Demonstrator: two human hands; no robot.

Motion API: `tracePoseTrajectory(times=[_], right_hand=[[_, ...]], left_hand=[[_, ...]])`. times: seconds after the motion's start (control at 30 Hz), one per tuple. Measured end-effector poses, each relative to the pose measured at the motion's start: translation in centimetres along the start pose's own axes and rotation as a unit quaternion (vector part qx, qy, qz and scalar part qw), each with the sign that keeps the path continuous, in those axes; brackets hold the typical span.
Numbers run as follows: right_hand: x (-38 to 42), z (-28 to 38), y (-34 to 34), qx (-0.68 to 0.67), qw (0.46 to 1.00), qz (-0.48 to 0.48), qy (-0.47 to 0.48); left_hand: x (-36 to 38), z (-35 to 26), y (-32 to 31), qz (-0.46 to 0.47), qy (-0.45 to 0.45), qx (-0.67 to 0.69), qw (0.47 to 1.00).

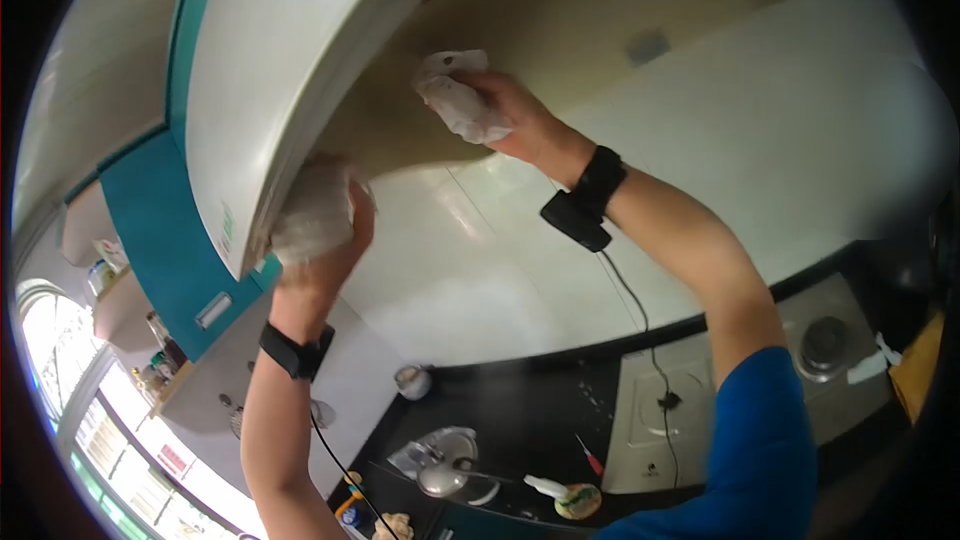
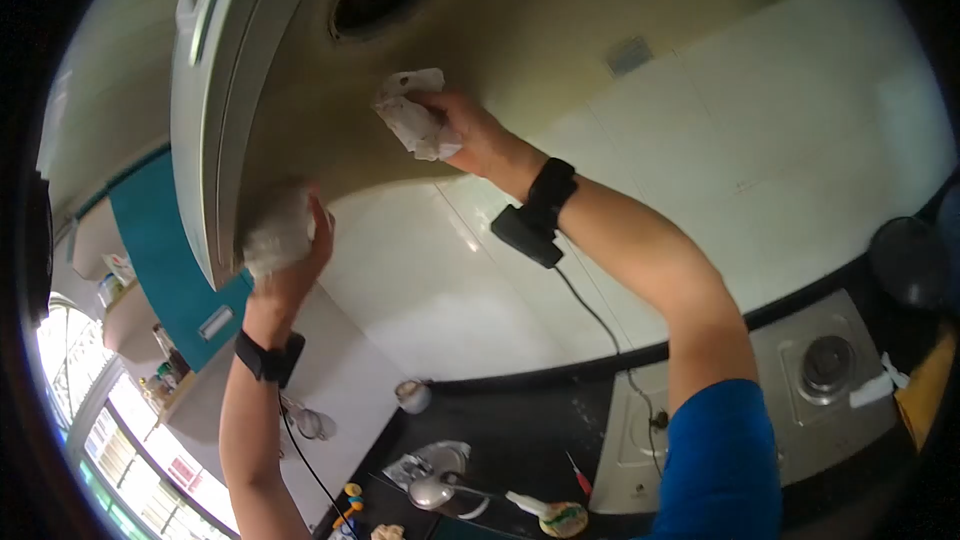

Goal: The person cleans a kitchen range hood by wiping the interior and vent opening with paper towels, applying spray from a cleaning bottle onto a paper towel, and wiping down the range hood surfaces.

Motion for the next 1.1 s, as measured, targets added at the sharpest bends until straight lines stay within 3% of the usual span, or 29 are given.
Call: tracePoseTrajectory(times=[0.03, 0.07, 0.1, 0.17, 0.2, 0.23, 0.27, 0.3, 0.33, 0.5, 0.6, 0.7, 0.73, 0.8, 0.83, 0.9, 1.1], right_hand=[[2.5, 0.0, 0.2, 0.006, 1.000, -0.017, -0.009], [4.4, 0.0, 0.5, 0.021, 0.998, -0.049, -0.030], [6.0, 0.2, 0.7, 0.036, 0.995, -0.080, -0.047], [9.0, 0.6, 1.0, 0.069, 0.990, -0.111, -0.060], [10.4, 0.7, 1.2, 0.108, 0.984, -0.127, -0.069], [11.9, 0.8, 1.1, 0.149, 0.975, -0.143, -0.081], [13.5, 1.0, 0.5, 0.162, 0.971, -0.157, -0.084], [15.3, 1.4, 0.3, 0.260, 0.942, -0.193, -0.091], [17.0, 1.8, 0.4, 0.355, 0.901, -0.228, -0.099], [23.6, 3.4, 0.3, 0.481, 0.817, -0.267, -0.171], [27.0, 4.9, 0.0, 0.584, 0.740, -0.250, -0.221], [30.0, 7.2, 0.3, 0.603, 0.709, -0.254, -0.264], [30.8, 8.3, 0.4, 0.608, 0.702, -0.258, -0.268], [32.5, 10.6, 0.7, 0.574, 0.717, -0.296, -0.263], [32.8, 11.8, 0.6, 0.581, 0.710, -0.295, -0.266], [34.2, 14.5, 1.2, 0.553, 0.711, -0.350, -0.256], [34.7, 19.9, 1.1, 0.549, 0.711, -0.349, -0.266]], left_hand=[[-0.3, -0.6, 0.8, -0.023, -0.004, -0.002, 1.000], [-0.4, 0.3, 0.4, 0.021, 0.097, 0.084, 0.992], [-0.4, -0.1, 0.1, 0.020, 0.108, 0.095, 0.989], [1.4, 0.9, -2.0, 0.081, 0.293, 0.209, 0.929], [3.0, 0.3, -3.6, 0.122, 0.387, 0.299, 0.864], [3.4, -0.9, -3.6, 0.122, 0.396, 0.312, 0.855], [4.5, -2.5, -4.3, 0.130, 0.482, 0.427, 0.754], [5.3, -4.5, -4.9, 0.130, 0.553, 0.530, 0.630], [5.0, -5.7, -4.4, 0.141, 0.543, 0.531, 0.635], [2.7, -12.1, -3.1, 0.165, 0.504, 0.642, 0.554], [1.4, -18.1, -4.3, 0.242, 0.414, 0.679, 0.555], [0.9, -21.5, -5.6, 0.252, 0.453, 0.688, 0.508], [0.3, -22.4, -5.9, 0.247, 0.455, 0.693, 0.501], [-0.7, -24.6, -6.0, 0.229, 0.484, 0.751, 0.386], [-1.6, -25.2, -5.9, 0.220, 0.487, 0.754, 0.382], [-2.6, -27.4, -6.1, 0.218, 0.542, 0.756, 0.294], [-7.5, -32.5, -7.5, 0.222, 0.498, 0.814, 0.199]])
Point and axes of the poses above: each hand's wrist, its own x-axis away from the middle knuckle, its own y-axis out of the back of the hand, z = x × y, the point moved 10 cm from there along -x, towards the middle knuckle, and after that the axes turned 13 degrees about -z, right-handed, at the moved point
